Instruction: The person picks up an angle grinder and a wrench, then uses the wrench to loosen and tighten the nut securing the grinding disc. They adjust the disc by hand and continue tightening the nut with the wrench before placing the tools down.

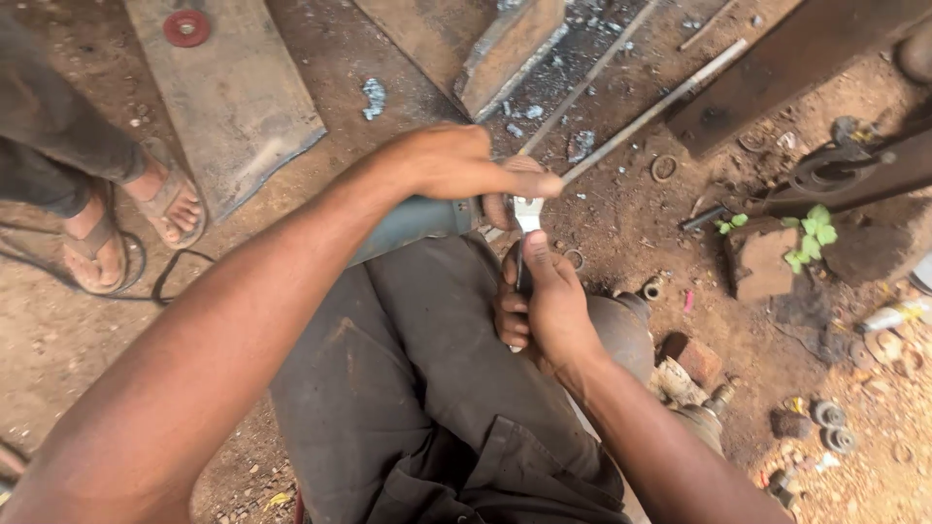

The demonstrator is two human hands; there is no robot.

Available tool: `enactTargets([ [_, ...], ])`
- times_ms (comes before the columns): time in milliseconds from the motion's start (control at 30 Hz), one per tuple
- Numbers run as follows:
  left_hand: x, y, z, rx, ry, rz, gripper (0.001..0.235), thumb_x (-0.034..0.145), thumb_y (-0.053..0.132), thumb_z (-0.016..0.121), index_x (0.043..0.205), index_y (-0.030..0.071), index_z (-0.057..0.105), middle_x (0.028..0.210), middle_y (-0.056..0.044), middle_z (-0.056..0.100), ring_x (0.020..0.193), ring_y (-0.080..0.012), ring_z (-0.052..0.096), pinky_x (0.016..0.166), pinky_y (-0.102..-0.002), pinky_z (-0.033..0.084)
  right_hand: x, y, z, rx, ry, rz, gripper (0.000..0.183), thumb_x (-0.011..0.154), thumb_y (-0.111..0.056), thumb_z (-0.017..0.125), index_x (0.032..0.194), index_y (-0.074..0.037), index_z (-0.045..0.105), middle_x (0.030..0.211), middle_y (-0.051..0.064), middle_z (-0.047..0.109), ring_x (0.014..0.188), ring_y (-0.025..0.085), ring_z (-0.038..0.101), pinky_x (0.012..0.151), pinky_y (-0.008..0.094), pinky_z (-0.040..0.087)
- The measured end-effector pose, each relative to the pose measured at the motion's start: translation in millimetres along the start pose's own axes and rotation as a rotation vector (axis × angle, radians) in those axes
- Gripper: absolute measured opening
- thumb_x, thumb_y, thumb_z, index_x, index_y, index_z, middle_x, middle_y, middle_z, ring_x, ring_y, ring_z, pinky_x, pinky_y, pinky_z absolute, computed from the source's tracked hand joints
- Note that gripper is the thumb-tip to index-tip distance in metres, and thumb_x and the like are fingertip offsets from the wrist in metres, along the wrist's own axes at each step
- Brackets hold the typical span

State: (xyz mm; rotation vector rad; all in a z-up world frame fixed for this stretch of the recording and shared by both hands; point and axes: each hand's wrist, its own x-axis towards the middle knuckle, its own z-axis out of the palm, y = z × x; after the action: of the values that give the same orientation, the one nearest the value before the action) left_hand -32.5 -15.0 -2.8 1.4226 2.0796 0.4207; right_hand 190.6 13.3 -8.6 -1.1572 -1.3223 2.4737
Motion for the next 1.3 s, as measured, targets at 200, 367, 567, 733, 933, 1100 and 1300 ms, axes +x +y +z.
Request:
enactTargets([
  [200,-1,18,-4,-0.022,-0.042,-0.042,0.080,0.054,0.094,0.057,0.078,0.024,0.088,0.073,-0.002,0.077,0.082,-0.0211,0.074,0.077,-0.040,0.057,-2,-1,-1,-0.051,0.029,-0.034,0.052,0.103,-0.057,0.037,0.083,-0.010,0.043,0.054,0.000,0.027,0.040,0.014,0.025,0.036,0.032,0.021],
  [367,-6,25,9,-0.033,0.110,-0.141,0.085,0.063,0.095,0.054,0.069,0.016,0.083,0.074,-0.003,0.079,0.079,-0.0177,0.076,0.078,-0.039,0.059,-10,-4,8,0.019,0.048,0.005,0.050,0.106,-0.053,0.036,0.083,-0.009,0.044,0.056,0.000,0.028,0.041,0.013,0.023,0.038,0.031,0.022],
  [567,-15,22,10,-0.098,0.151,-0.042,0.078,0.073,0.088,0.051,0.064,0.019,0.085,0.063,-0.004,0.077,0.069,-0.0188,0.074,0.075,-0.037,0.058,-14,0,18,0.061,0.025,-0.012,0.049,0.105,-0.053,0.035,0.083,-0.010,0.044,0.056,0.000,0.029,0.041,0.013,0.023,0.036,0.030,0.021],
  [733,-15,21,10,-0.117,0.118,-0.056,0.075,0.080,0.082,0.048,0.068,0.016,0.083,0.059,0.003,0.074,0.053,-0.0161,0.066,0.056,-0.038,0.056,-2,-1,-6,-0.030,-0.062,-0.034,0.052,0.104,-0.056,0.036,0.082,-0.009,0.042,0.054,0.001,0.029,0.040,0.014,0.025,0.034,0.031,0.022],
  [933,-13,17,7,-0.082,0.158,-0.051,0.081,0.083,0.083,0.054,0.062,0.007,0.075,0.055,-0.005,0.068,0.040,-0.0108,0.052,0.038,-0.033,0.040,2,11,-5,0.067,-0.076,-0.079,0.050,0.105,-0.053,0.039,0.083,-0.008,0.043,0.056,0.001,0.031,0.041,0.012,0.027,0.034,0.030,0.021],
  [1100,-14,17,10,-0.081,0.033,-0.068,0.084,0.078,0.089,0.048,0.050,0.011,0.065,0.051,0.003,0.067,0.035,-0.0060,0.040,0.032,-0.027,0.033,4,15,-7,0.047,-0.089,-0.124,0.051,0.106,-0.052,0.038,0.082,-0.007,0.043,0.054,0.004,0.034,0.037,0.014,0.028,0.031,0.031,0.023],
  [1300,-15,15,8,-0.013,0.015,-0.015,0.086,0.072,0.093,0.059,0.054,0.008,0.054,0.053,-0.002,0.050,0.038,-0.0085,0.041,0.035,-0.030,0.031,4,16,-2,0.043,-0.056,-0.109,0.050,0.104,-0.052,0.037,0.083,-0.008,0.043,0.054,0.005,0.036,0.037,0.015,0.030,0.031,0.031,0.024],
])
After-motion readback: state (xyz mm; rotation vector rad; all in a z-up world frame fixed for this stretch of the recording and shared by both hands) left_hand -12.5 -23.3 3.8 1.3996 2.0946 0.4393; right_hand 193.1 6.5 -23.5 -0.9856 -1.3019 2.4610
